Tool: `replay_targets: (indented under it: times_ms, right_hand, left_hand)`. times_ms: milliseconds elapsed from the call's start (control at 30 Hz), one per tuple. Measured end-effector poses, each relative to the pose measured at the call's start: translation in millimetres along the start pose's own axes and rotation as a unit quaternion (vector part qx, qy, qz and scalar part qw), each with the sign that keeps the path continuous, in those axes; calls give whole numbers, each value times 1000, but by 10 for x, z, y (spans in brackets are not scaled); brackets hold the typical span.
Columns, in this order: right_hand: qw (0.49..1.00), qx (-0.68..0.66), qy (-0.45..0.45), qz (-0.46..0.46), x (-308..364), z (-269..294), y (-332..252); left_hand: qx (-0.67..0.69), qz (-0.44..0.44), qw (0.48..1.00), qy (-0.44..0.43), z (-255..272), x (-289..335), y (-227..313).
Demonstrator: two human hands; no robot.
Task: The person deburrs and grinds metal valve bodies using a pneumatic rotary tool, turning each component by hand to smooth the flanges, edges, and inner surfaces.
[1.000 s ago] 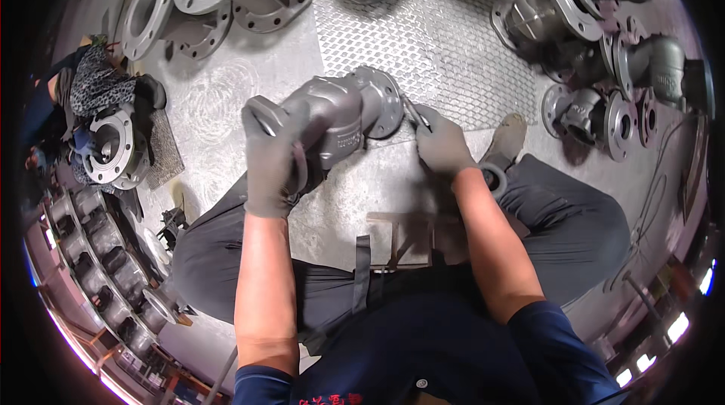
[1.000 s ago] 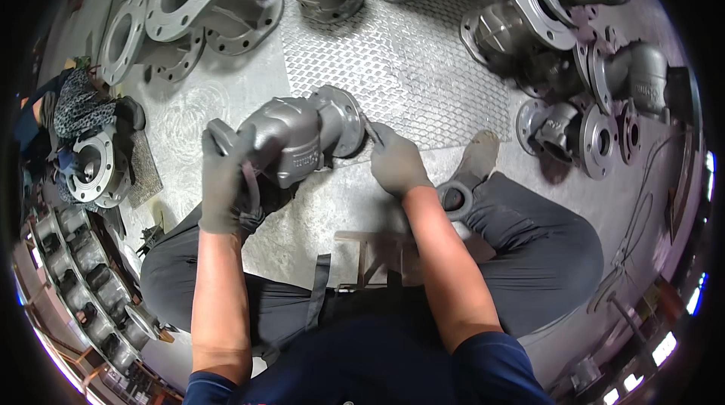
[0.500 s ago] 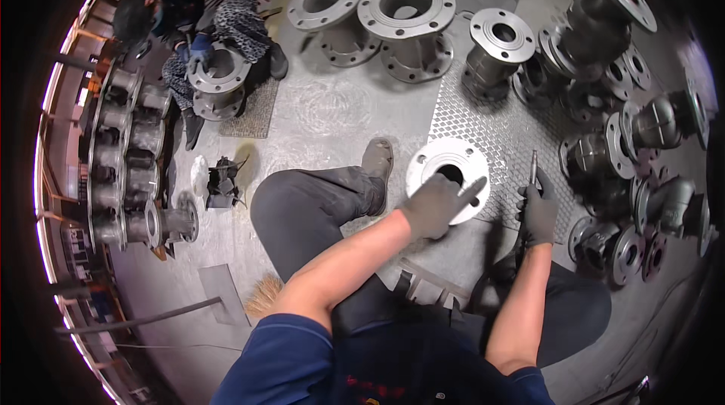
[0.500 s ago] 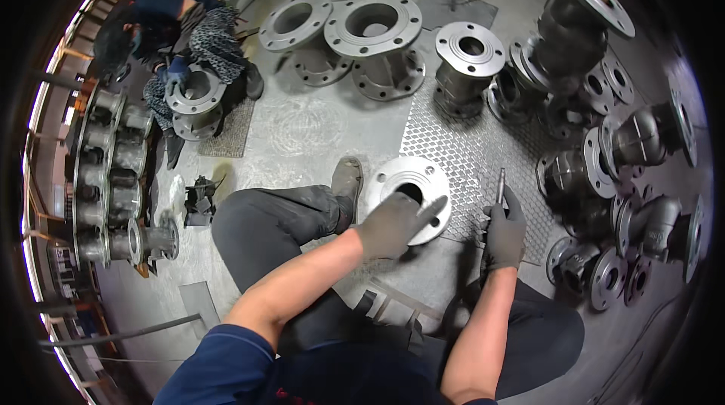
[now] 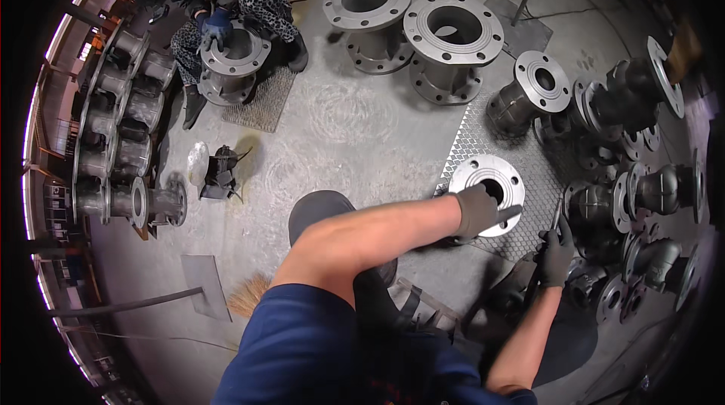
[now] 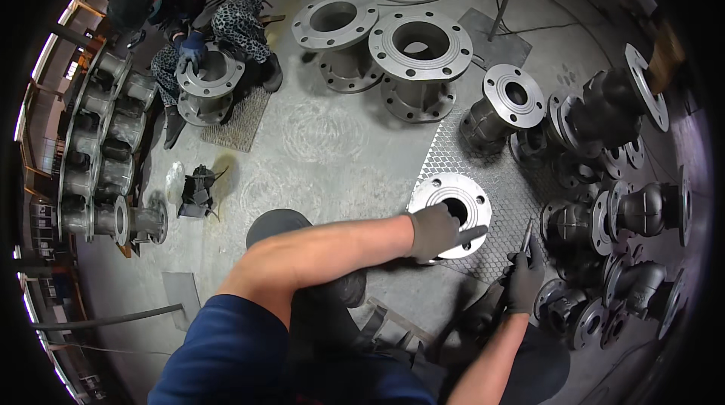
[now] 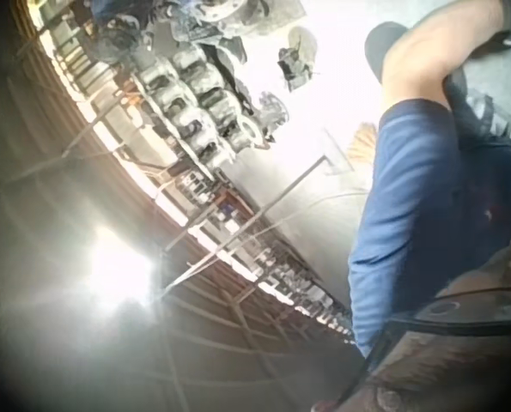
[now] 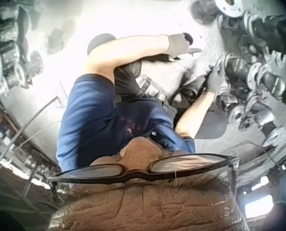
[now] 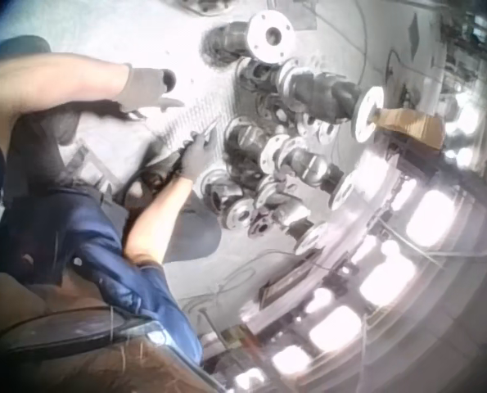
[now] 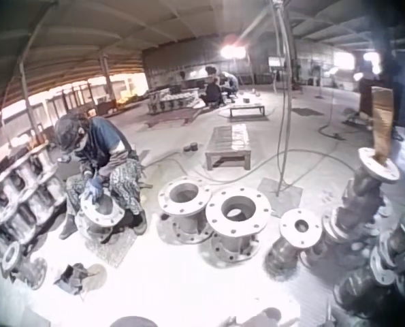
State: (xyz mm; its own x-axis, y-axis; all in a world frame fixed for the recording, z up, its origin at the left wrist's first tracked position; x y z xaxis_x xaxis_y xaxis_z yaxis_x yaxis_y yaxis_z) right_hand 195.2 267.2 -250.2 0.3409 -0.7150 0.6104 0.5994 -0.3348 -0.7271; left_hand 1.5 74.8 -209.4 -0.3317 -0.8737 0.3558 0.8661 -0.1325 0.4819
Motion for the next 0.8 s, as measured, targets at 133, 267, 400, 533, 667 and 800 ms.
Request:
replay_targets:
  times_ms: [133, 267, 400, 533, 667, 800]
  right_hand:
    - [1000, 17, -18, 5, 107, -133, -86]
    - [998, 41, -41, -7, 191, -323, -101]
    - [995, 80, -53, -24, 242, -449, -59]
    - [994, 84, -67, -21, 294, -431, -23]
    - [995, 83, -51, -13, 298, -254, 2]
    - [997, 66, -39, -32, 301, -151, 94]
  left_hand:
    - [96, 66, 992, 56, 284, 550, -502]
    - [143, 180, 968, 96, 270, 1551, -1025]
    - [161, 371, 894, 191, -182, 2704, -1088]
    - [89, 511, 811, 271, -742, 3422, -1005]
    - [110, 656, 702, 257, -1390, 3961, -1104]
    - [80, 700, 657, 268, -2076, 4394, -1111]
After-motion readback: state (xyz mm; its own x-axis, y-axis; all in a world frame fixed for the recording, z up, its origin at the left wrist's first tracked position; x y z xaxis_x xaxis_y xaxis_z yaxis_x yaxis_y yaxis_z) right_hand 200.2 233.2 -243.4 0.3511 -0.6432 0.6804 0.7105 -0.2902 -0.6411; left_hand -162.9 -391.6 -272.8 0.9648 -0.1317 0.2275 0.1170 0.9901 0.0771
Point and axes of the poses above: each hand's wrist, its own x-axis away from the middle knuckle, its own z-axis out of the back of the hand, y = z × x, the point moved 4 cm from there along -x, towards the middle knuckle, and after that the axes turned 14 degrees about -z, right-handed, at the moved point
